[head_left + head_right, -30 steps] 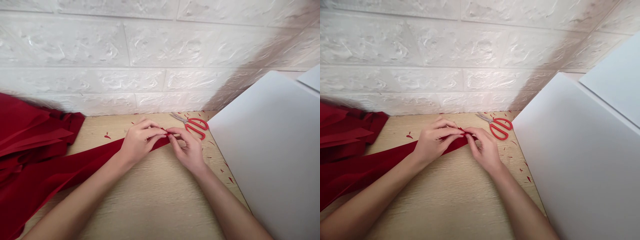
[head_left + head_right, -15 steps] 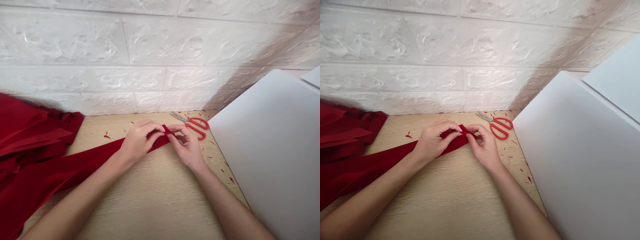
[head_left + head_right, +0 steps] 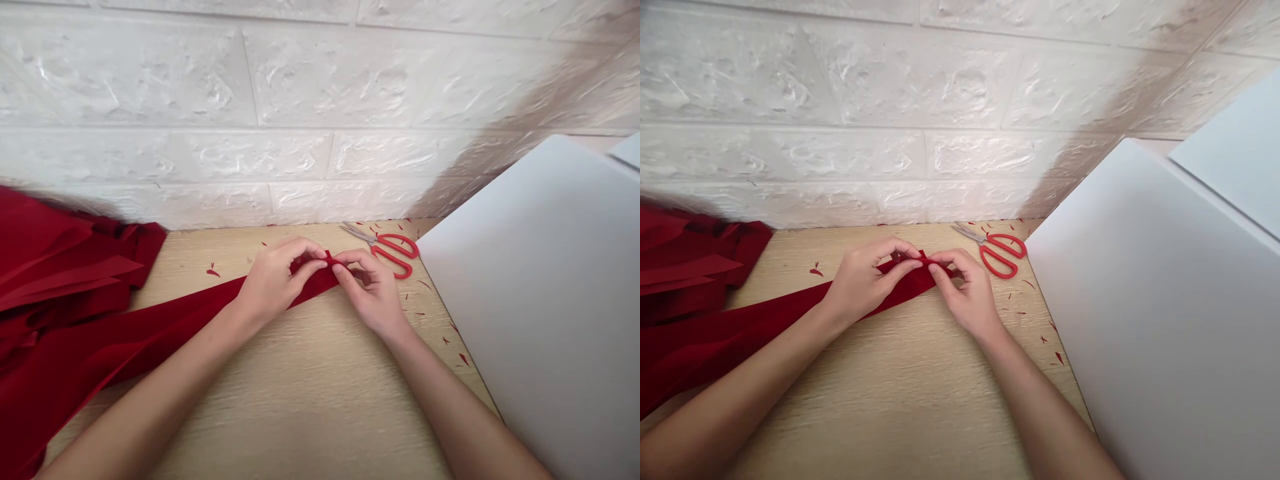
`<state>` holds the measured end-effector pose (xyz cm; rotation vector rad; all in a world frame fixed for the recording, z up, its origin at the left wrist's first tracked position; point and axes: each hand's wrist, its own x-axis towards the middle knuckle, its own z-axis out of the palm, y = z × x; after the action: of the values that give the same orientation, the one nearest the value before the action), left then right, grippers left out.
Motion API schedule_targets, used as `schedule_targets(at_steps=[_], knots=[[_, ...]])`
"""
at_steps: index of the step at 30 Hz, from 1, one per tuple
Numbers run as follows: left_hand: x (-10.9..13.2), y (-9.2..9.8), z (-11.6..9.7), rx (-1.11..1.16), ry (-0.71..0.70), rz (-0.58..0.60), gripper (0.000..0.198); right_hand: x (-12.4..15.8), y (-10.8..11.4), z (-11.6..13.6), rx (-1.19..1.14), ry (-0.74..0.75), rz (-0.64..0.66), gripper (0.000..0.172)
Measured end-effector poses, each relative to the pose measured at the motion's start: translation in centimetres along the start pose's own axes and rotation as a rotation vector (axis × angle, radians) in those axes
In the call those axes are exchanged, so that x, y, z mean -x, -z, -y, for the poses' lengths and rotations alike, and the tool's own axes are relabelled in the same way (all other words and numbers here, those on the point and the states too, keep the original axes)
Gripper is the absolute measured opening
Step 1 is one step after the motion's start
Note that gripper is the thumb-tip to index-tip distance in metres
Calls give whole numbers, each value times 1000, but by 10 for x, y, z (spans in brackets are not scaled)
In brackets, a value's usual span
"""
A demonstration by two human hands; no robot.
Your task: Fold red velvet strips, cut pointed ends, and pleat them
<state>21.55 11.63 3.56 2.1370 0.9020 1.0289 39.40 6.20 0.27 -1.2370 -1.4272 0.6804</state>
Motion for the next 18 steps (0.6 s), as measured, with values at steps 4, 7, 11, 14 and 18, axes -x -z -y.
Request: schedule_targets(at_steps=[4,7,11,14,18], knots=[[-1,1,0,-7,41,8,13,-1,-1,1,8,-46,3,8],[-1,1,0,-15,102,9,27,-1,-1,1,8,-57,-2,9],[-1,0,0,7,95,37,17,0,-1,2,14,-70,4,10],[-1,-1,-1,15,53,52,12,1,-2,2,29,-40,14,11],[-2,0,-1,16,9,73,14,-1,-2,2,65,-15,8,13]])
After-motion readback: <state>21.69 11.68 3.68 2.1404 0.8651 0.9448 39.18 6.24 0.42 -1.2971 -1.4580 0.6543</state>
